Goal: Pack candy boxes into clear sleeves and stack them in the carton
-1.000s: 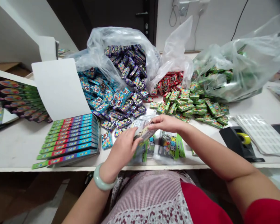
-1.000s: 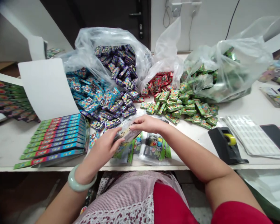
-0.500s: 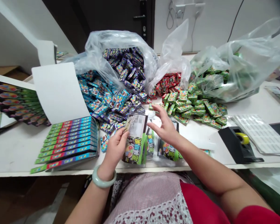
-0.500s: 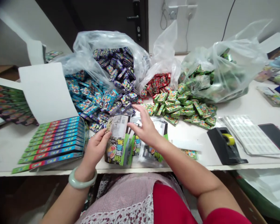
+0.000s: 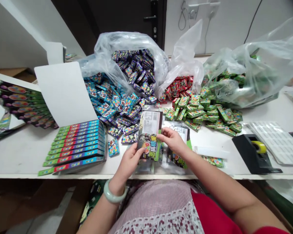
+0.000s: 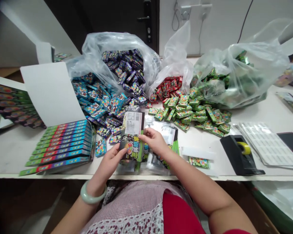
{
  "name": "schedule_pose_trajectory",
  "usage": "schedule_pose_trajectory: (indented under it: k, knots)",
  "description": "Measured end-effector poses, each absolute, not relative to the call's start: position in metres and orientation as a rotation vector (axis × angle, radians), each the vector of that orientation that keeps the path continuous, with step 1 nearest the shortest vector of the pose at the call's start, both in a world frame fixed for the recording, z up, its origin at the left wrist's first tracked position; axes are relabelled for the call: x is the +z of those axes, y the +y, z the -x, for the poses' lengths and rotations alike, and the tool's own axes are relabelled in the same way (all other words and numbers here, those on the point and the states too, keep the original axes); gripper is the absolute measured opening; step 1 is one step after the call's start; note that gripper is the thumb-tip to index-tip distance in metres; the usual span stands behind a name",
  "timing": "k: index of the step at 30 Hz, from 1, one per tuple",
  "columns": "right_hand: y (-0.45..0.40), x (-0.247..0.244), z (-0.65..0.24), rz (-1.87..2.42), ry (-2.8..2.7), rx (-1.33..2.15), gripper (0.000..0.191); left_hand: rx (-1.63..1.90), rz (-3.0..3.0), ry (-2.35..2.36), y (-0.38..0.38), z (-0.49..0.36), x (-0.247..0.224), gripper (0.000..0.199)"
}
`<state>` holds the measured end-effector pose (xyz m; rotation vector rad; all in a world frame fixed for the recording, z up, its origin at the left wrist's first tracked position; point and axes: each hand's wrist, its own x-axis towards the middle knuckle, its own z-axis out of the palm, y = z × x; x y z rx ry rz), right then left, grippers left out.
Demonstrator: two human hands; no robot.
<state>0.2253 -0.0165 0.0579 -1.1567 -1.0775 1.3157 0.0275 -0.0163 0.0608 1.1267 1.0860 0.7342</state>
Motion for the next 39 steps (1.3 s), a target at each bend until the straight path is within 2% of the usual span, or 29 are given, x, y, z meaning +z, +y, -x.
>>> schedule_pose_trajectory:
  k: [4, 9, 12, 16, 22, 29, 34, 36, 37, 39]
  knots:
    - [-0.028, 0.05, -0.222, 1.148, -1.152, 1.513, 0.032, 0.834, -0.989, 1.094, -0.029, -0.024, 0.048, 0.039]
    - [-0.042, 0.041, -0.226, 1.271, -1.216, 1.448, 0.03, 0.829, -0.891, 0.946, -0.02, -0.033, 0.053, 0.044]
    - [-0.051, 0.035, -0.227, 1.265, -1.28, 1.526, 0.03, 0.984, -0.856, 0.927, -0.002, -0.04, 0.063, 0.04]
    - [-0.057, 0.044, -0.228, 1.162, -1.278, 1.531, 0.021, 1.127, -0.94, 0.96, 0.006, -0.046, 0.068, 0.034]
    - [-0.05, 0.063, -0.235, 1.223, -1.211, 1.398, 0.021, 1.134, -0.935, 0.951, -0.014, -0.055, 0.062, 0.034]
    - [-0.049, 0.066, -0.238, 1.161, -1.164, 1.483, 0.023, 1.107, -0.92, 0.935, -0.021, -0.051, 0.053, 0.03]
    - [-0.045, 0.071, -0.243, 1.163, -1.175, 1.375, 0.026, 1.055, -0.865, 0.86, -0.025, -0.052, 0.056, 0.033]
    - [-0.044, 0.069, -0.245, 1.147, -1.167, 1.387, 0.022, 1.059, -0.862, 0.841, -0.025, -0.053, 0.057, 0.037]
    - [-0.044, 0.067, -0.246, 1.146, -1.151, 1.375, 0.023, 1.061, -0.881, 0.836, -0.024, -0.053, 0.058, 0.042]
    - [-0.045, 0.066, -0.247, 1.155, -1.122, 1.295, 0.046, 1.059, -0.948, 0.822, -0.021, -0.05, 0.059, 0.056]
